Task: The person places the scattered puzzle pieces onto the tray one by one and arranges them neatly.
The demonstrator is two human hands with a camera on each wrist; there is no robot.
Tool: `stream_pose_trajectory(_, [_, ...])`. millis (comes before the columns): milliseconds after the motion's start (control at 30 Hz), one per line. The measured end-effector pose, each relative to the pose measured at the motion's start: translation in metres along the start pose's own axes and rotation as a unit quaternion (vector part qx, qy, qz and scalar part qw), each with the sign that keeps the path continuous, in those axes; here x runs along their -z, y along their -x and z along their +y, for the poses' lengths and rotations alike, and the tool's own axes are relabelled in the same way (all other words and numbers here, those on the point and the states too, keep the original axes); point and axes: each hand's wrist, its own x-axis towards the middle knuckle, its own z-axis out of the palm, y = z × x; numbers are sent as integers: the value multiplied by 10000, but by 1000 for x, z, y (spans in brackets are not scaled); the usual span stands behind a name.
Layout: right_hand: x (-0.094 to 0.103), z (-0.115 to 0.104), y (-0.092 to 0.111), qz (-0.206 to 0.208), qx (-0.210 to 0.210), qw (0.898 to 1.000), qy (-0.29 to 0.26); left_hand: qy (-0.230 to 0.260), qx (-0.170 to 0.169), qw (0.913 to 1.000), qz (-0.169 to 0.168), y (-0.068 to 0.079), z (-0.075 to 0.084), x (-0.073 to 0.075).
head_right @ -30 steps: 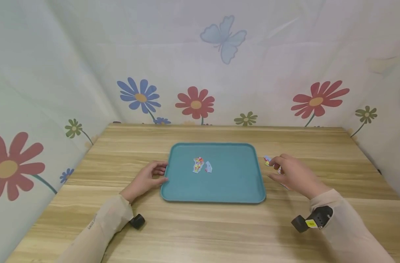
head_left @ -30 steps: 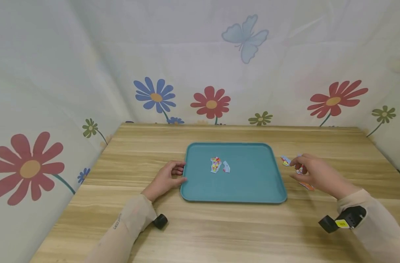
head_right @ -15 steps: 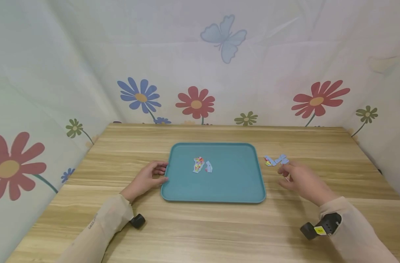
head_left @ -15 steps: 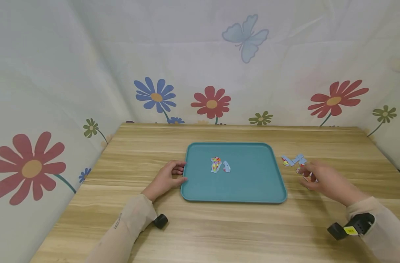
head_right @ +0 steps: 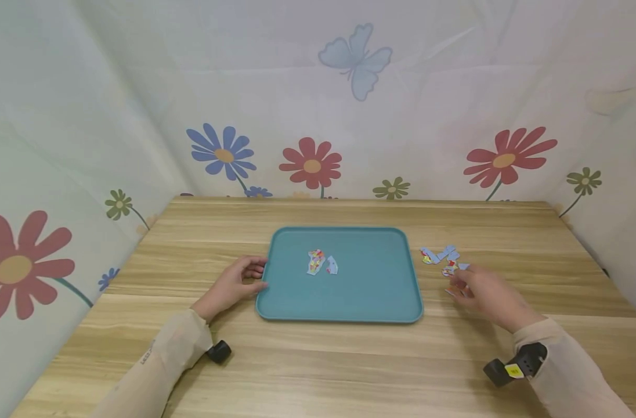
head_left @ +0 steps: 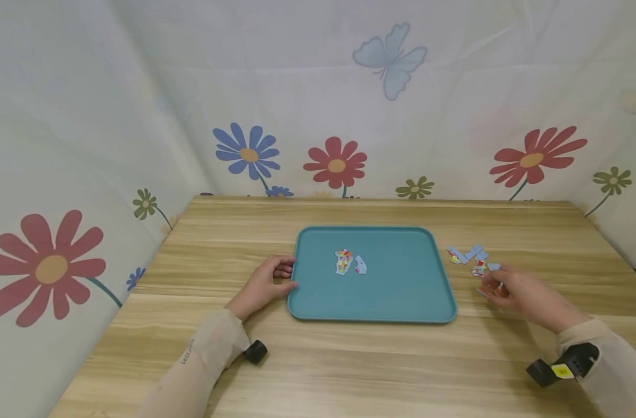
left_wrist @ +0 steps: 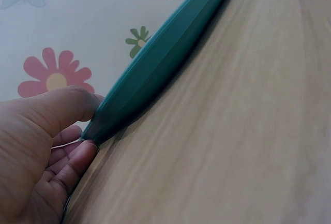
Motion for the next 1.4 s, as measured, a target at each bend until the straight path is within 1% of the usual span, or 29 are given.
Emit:
stream_pose_trajectory(200, [-4, 5, 2, -139, -40, 9999, -13, 26, 60, 9999, -84, 8, 28, 4])
stream_pose_trajectory(367, [-6, 9, 2, -162, 6, 9999, 13, -11, 66, 9999, -104, 9, 35, 6])
stream_pose_trajectory(700, [-9, 14, -1, -349, -189, 9992, 48, 25, 93, 9999, -125, 7, 33, 5])
stream_pose_trajectory(967, [-10, 14, -1, -273, -146, 9995, -9, 54, 70, 9999, -111, 8, 35, 6])
stream_pose_trajectory(1167, [-11, 12, 0, -153, -191, 9997, 28, 18, 107, 9999, -131, 9, 36, 6])
stream_pose_trajectory(1267, [-12, 12, 0, -93, -228, 9997, 61, -17, 107, 9998, -138, 8, 33, 5])
stream_pose_trajectory(1400, [-13, 9, 1, -89, -290, 9995, 124, -39, 100, 9999, -93, 3, 16, 2])
